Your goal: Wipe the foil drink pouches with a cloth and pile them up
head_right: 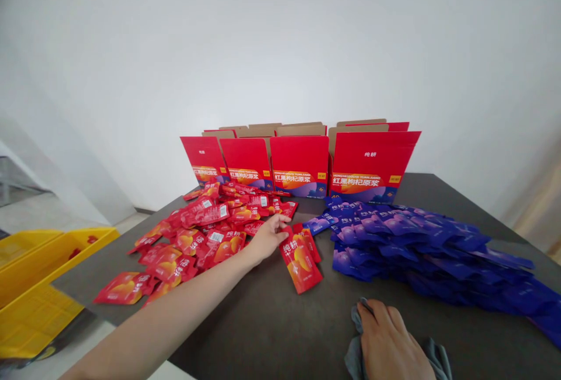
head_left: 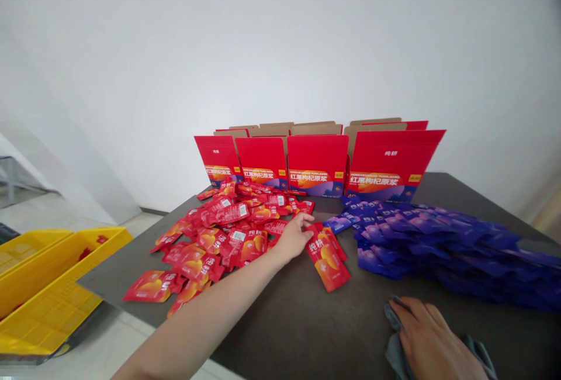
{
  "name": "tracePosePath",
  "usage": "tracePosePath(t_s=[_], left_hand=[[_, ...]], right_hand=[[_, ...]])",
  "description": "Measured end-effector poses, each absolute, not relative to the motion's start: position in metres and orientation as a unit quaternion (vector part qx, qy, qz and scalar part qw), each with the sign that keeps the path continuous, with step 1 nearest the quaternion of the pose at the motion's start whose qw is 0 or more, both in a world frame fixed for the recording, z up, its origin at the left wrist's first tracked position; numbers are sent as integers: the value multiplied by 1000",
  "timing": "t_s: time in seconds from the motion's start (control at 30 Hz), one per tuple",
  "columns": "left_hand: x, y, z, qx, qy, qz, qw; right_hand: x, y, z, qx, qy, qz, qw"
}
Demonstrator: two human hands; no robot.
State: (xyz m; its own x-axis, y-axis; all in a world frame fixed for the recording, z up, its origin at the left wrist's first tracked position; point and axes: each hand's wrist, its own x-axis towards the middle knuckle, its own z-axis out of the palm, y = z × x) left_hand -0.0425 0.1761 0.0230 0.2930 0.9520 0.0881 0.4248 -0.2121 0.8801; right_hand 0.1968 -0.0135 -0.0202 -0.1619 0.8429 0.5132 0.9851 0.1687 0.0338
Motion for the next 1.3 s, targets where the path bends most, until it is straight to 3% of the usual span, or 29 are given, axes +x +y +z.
tracePosePath(t_s=[0.23, 0.57, 0.83, 1.07, 1.3], left_hand=[[-12, 224, 17, 737, 542, 270, 301], [-16, 225, 49, 815, 550, 134, 123], [15, 191, 53, 853, 519, 29, 34], [55, 212, 59, 843, 535, -20, 43], [74, 218, 78, 840, 522, -73, 128]], right_hand=[[197, -13, -20, -622, -743, -182, 168], [191, -15, -20, -617, -744, -228, 115], [188, -14, -16, -624, -739, -218, 128], [191, -13, -16, -628, -741, -198, 131], [194, -13, -18, -621, -745, -196, 144]])
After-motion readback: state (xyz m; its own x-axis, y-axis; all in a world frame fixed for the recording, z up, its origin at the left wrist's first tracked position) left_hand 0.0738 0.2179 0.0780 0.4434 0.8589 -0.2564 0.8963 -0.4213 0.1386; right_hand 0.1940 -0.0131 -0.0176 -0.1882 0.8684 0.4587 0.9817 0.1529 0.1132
